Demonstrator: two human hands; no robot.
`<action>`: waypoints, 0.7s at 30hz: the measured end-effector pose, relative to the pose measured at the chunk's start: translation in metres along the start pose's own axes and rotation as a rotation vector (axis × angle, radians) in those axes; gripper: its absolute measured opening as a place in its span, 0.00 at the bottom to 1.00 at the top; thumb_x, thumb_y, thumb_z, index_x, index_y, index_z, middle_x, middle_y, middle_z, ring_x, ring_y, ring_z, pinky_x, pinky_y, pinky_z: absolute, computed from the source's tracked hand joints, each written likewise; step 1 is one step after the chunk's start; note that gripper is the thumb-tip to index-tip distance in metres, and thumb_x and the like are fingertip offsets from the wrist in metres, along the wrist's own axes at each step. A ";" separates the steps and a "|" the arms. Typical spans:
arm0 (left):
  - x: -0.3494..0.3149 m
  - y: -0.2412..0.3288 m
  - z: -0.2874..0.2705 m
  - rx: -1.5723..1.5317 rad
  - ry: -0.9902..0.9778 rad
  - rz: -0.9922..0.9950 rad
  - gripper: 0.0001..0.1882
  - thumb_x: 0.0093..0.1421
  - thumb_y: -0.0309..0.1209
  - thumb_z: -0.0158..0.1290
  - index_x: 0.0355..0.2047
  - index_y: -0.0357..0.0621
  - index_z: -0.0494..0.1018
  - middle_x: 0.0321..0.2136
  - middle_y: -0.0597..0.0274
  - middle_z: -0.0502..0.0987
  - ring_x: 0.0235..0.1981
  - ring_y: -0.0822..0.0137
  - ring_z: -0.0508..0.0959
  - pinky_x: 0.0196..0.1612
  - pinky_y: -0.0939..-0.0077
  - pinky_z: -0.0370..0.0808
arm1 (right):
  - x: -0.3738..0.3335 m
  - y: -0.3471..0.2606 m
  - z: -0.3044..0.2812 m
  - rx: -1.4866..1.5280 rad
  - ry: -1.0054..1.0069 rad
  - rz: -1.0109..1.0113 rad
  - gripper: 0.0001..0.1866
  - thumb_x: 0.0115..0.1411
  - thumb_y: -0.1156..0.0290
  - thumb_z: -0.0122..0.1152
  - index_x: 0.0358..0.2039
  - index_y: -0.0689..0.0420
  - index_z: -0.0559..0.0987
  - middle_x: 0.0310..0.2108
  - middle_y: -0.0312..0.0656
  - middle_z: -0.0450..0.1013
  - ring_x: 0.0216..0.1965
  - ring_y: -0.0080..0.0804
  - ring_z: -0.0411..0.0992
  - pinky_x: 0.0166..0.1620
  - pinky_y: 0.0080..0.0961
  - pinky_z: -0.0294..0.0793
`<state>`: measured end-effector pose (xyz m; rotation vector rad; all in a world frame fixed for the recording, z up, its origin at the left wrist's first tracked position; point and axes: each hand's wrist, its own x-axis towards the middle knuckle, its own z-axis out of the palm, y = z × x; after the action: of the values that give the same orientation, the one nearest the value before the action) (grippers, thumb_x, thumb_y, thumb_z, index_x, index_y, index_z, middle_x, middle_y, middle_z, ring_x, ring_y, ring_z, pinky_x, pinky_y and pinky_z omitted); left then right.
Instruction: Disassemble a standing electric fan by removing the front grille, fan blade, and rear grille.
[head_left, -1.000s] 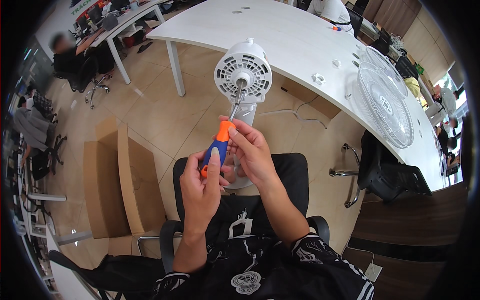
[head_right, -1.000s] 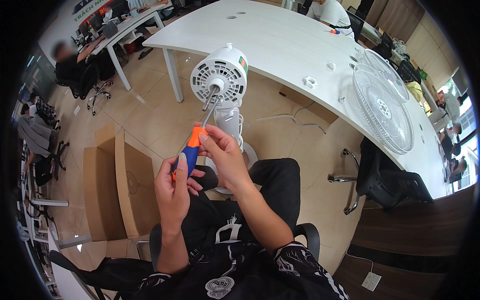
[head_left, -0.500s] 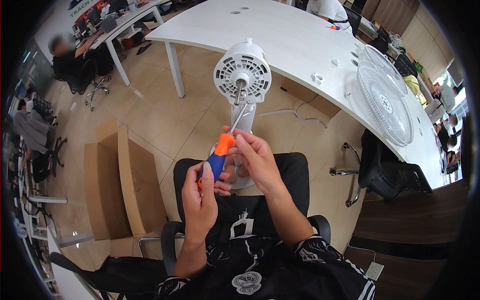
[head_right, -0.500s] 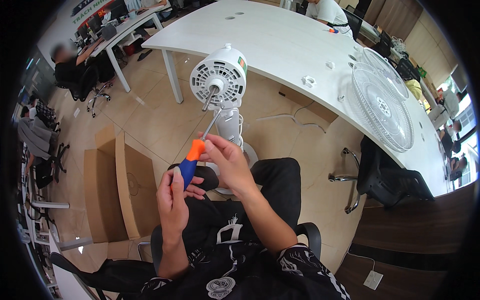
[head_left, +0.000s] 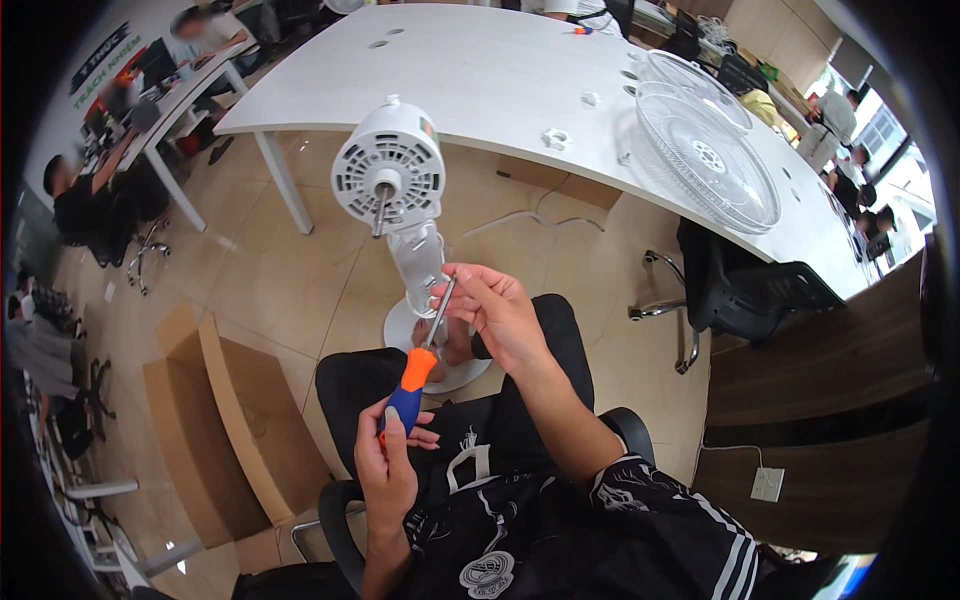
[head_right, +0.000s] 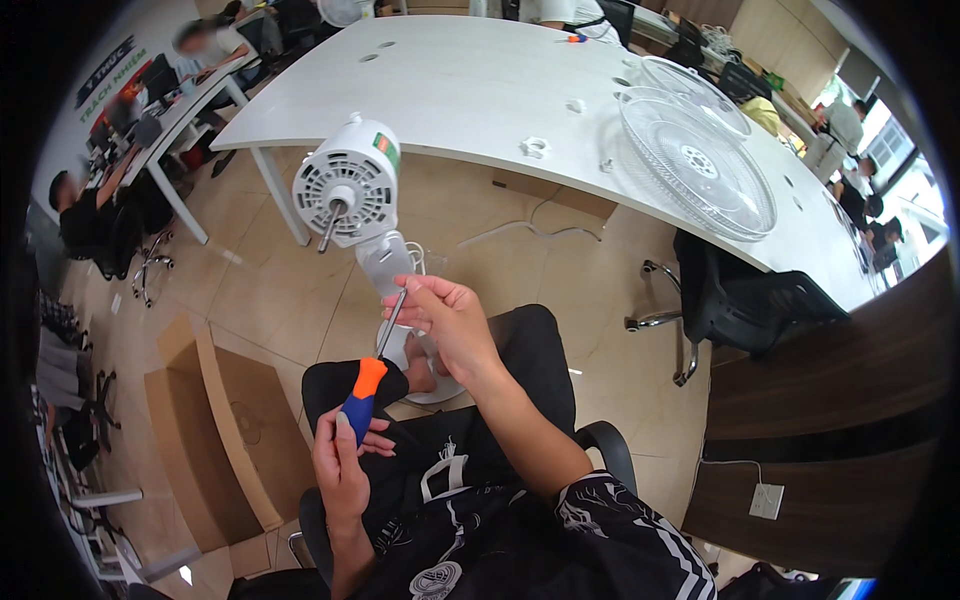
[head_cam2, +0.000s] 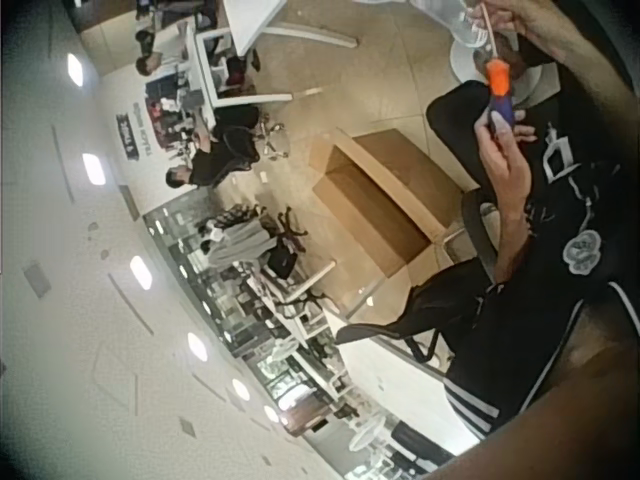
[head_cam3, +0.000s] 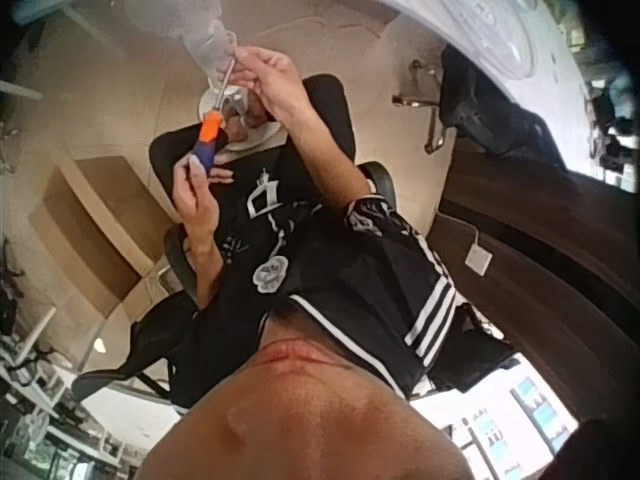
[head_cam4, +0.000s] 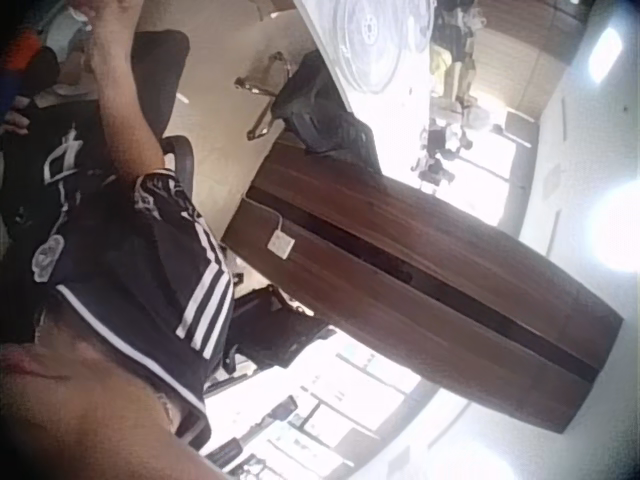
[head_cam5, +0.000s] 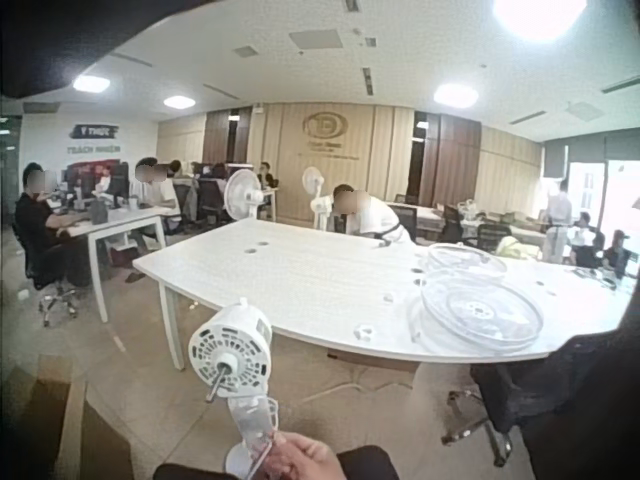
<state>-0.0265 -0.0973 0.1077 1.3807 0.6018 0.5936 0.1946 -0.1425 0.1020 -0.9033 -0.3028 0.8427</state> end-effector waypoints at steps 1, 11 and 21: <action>-0.001 -0.001 0.000 0.003 -0.008 -0.002 0.17 0.72 0.35 0.38 0.49 0.30 0.64 0.34 0.48 0.78 0.28 0.68 0.80 0.32 0.77 0.79 | -0.003 -0.001 -0.001 -0.004 0.018 0.007 0.15 0.67 0.67 0.55 0.45 0.66 0.77 0.35 0.46 0.79 0.36 0.30 0.79 0.44 0.25 0.78; -0.004 -0.009 0.000 0.084 -0.070 0.033 0.19 0.73 0.39 0.37 0.50 0.32 0.63 0.34 0.48 0.78 0.28 0.66 0.80 0.31 0.74 0.79 | 0.075 -0.075 -0.107 -0.541 0.495 -0.500 0.12 0.58 0.63 0.67 0.24 0.59 0.82 0.20 0.34 0.75 0.20 0.17 0.68 0.26 0.16 0.67; -0.016 -0.021 -0.019 0.063 0.011 -0.042 0.18 0.72 0.36 0.39 0.50 0.31 0.64 0.34 0.49 0.78 0.27 0.69 0.80 0.31 0.78 0.78 | 0.199 -0.140 -0.248 -1.674 0.916 -0.461 0.10 0.54 0.59 0.65 0.33 0.48 0.87 0.28 0.46 0.80 0.32 0.45 0.79 0.40 0.36 0.77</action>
<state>-0.0510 -0.0972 0.0856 1.4211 0.6616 0.5523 0.5341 -0.1803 0.0420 -2.4935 -0.3432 -0.5419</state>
